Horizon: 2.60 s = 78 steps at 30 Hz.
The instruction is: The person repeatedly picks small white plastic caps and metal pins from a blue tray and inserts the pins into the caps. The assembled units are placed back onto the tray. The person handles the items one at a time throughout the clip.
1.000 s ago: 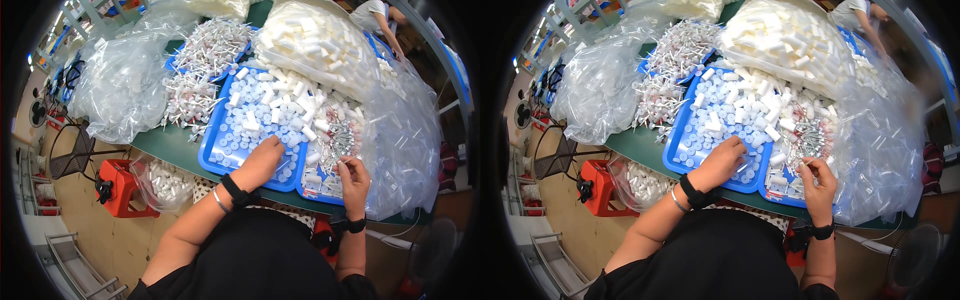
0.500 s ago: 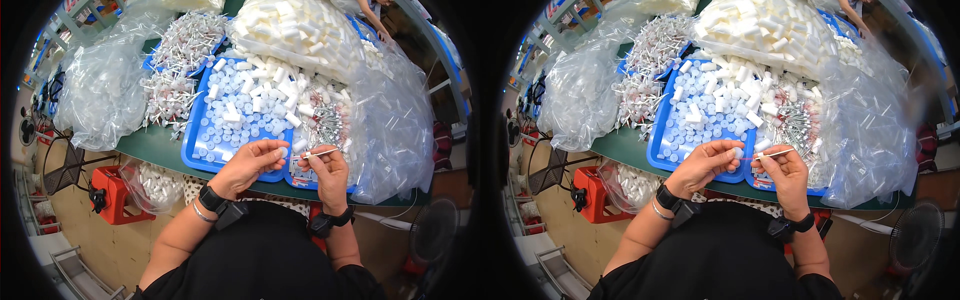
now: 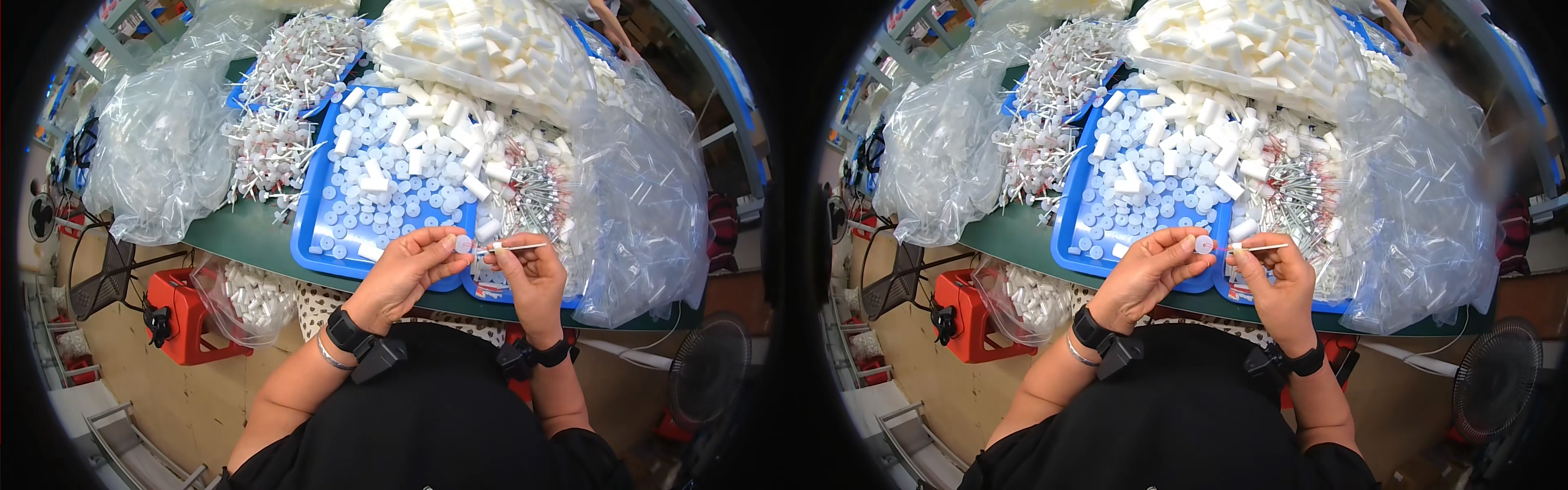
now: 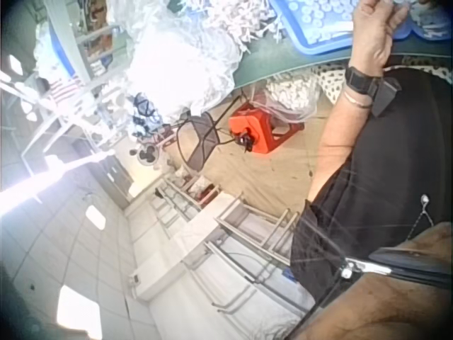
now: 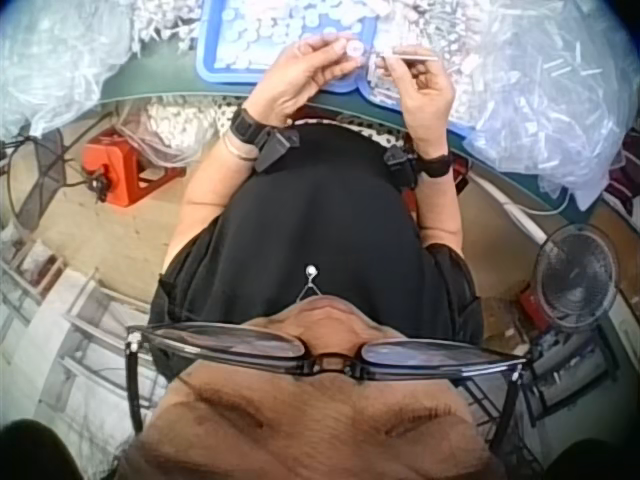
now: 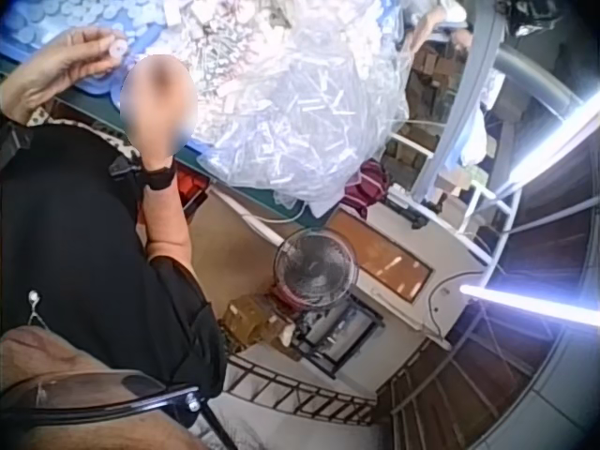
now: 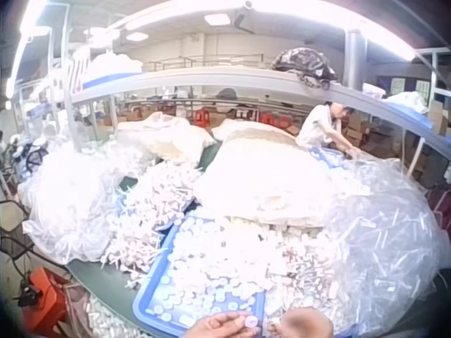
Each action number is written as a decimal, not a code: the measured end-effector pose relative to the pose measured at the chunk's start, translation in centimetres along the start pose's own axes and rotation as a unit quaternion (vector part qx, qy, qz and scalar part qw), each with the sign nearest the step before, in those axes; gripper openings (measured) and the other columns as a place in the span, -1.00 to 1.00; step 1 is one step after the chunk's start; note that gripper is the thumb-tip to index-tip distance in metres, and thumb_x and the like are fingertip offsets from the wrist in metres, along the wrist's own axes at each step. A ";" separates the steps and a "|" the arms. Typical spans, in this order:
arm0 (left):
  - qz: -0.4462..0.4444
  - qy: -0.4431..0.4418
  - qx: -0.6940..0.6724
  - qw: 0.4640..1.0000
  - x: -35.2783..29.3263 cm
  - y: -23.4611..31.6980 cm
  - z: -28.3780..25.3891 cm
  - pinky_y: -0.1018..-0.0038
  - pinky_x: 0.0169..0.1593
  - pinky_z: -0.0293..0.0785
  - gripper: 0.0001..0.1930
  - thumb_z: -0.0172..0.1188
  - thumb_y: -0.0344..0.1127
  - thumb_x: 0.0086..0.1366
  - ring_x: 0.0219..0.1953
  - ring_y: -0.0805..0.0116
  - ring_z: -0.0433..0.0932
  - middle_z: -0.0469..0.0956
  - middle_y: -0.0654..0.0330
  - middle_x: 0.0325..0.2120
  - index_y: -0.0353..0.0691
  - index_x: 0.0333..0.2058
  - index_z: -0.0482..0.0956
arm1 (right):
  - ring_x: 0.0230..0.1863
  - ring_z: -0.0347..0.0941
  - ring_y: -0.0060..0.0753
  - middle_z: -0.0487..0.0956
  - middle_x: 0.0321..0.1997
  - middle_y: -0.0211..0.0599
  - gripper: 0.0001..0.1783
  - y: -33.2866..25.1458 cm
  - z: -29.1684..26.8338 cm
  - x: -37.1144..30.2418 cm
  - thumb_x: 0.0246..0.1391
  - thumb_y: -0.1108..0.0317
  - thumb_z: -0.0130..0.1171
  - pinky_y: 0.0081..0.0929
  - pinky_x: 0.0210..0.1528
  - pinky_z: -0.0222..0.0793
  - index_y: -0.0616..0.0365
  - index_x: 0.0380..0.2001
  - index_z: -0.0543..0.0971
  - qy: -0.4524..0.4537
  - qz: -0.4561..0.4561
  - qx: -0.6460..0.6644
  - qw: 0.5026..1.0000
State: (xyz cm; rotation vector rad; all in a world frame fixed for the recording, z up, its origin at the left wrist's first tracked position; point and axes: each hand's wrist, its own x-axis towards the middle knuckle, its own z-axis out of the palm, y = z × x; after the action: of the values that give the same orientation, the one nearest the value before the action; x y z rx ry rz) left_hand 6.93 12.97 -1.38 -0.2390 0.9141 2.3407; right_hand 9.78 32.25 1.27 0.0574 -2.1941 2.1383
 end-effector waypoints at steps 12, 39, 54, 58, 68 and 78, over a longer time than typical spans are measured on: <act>-0.004 0.003 -0.019 1.000 0.3 -0.4 -0.4 0.53 0.00 0.58 -0.70 0.15 -0.34 0.36 -0.16 0.38 0.62 0.58 0.16 -0.18 -0.36 0.00 0.48 | -0.39 0.60 -0.50 0.63 -0.38 -0.27 -0.87 -0.1 -0.3 0.1 0.06 0.54 0.28 -0.57 -0.32 0.48 0.25 -0.29 0.57 -0.025 -0.119 -0.173 0.977; -0.069 -0.051 -0.081 0.993 0.1 -0.8 -0.7 0.63 -0.06 0.57 -0.68 0.17 -0.31 0.36 -0.22 0.51 0.58 0.54 0.25 -0.30 -0.35 0.00 0.47 | -0.39 0.56 -0.62 0.64 -0.40 -0.35 -0.90 -0.8 0.2 -0.5 0.06 0.51 0.30 -0.66 -0.34 0.46 0.26 -0.33 0.59 0.005 0.062 0.003 0.998; -0.066 0.001 -0.078 0.995 0.2 -1.7 -0.6 0.64 -0.06 0.58 -0.75 0.22 -0.36 0.31 -0.22 0.50 0.59 0.57 0.23 -0.25 -0.35 -0.08 0.54 | -0.55 0.53 -0.34 0.59 -0.49 -0.27 -0.84 -1.5 -0.1 0.1 -0.07 0.49 0.36 -0.47 -0.54 0.39 0.21 -0.36 0.62 -0.055 -0.212 -0.378 0.900; -0.063 0.005 -0.082 0.995 0.2 -1.7 -0.5 0.67 -0.06 0.58 -0.75 0.19 -0.39 0.33 -0.21 0.50 0.59 0.57 0.22 -0.22 -0.36 -0.06 0.52 | -0.57 0.51 -0.33 0.55 -0.52 -0.30 -0.78 -2.1 0.2 0.0 -0.09 0.48 0.37 -0.46 -0.56 0.38 0.21 -0.31 0.61 -0.050 -0.152 -0.358 0.920; -0.055 -0.013 -0.071 0.996 0.2 -2.0 -0.6 0.64 -0.08 0.59 -0.76 0.18 -0.35 0.34 -0.25 0.50 0.60 0.58 0.23 -0.25 -0.34 -0.08 0.53 | -0.63 0.45 -0.26 0.49 -0.61 -0.30 -0.88 -0.6 -0.1 0.1 0.01 0.46 0.29 -0.36 -0.60 0.29 0.20 -0.34 0.60 -0.083 -0.253 -0.436 0.859; -0.104 -0.068 -0.113 0.986 0.5 -3.1 -1.4 0.57 -0.12 0.58 -0.78 0.14 -0.25 0.38 -0.27 0.49 0.56 0.57 0.25 -0.27 -0.24 -0.11 0.52 | -0.61 0.42 -0.29 0.41 -0.63 -0.35 -0.72 0.1 -0.5 -0.1 -0.14 0.51 0.26 -0.36 -0.56 0.30 0.18 -0.25 0.57 -0.098 -0.286 -0.503 0.810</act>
State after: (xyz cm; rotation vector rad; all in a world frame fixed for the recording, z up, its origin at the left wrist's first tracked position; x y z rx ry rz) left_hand 8.33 14.08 -4.30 -0.2509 0.5318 2.2321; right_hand 9.91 32.75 1.16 0.7626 -2.6377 0.5460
